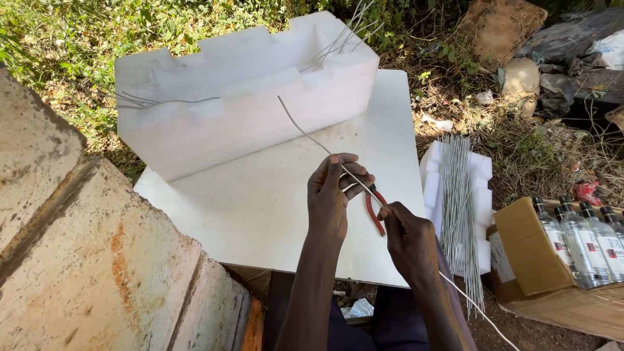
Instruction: A person uses wire cutters to snip a long metal wire into numerous small segments on a white table.
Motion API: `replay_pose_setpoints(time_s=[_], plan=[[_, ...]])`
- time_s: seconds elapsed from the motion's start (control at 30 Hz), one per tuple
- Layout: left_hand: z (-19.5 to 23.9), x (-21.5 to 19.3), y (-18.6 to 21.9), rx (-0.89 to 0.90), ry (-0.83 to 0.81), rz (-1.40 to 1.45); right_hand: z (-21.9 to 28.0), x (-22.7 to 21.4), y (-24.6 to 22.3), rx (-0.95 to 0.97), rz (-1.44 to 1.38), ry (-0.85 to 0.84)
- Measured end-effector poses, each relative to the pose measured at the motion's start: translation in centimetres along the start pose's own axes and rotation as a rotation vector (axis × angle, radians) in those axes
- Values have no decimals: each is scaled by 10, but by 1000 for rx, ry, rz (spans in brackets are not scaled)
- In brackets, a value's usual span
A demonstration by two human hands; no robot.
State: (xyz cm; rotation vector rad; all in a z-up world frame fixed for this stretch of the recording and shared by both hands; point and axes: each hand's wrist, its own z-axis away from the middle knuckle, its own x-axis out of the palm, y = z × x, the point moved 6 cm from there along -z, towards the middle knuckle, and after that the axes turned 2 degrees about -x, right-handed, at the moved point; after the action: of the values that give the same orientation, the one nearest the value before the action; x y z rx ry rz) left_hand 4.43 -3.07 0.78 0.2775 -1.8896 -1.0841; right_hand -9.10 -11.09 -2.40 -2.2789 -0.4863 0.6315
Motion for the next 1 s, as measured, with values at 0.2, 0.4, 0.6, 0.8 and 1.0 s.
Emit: replay_pose_setpoints(time_s=[0.2,0.4,0.6,0.8,1.0], plan=[[-17,-9,17,90,-24,160,-1,-16,-7,-5,2,-23],[-26,-30,24,219,56,191,0,-12,5,13,-56,-118],[-12,14,-20,88,-212,196,-27,3,-18,213,-388,-139],[-5,33,-25,27,-291,244,-18,0,1,301,-505,-146],[-4,33,-28,-116,-380,100,-13,-5,-12,237,-432,-224]])
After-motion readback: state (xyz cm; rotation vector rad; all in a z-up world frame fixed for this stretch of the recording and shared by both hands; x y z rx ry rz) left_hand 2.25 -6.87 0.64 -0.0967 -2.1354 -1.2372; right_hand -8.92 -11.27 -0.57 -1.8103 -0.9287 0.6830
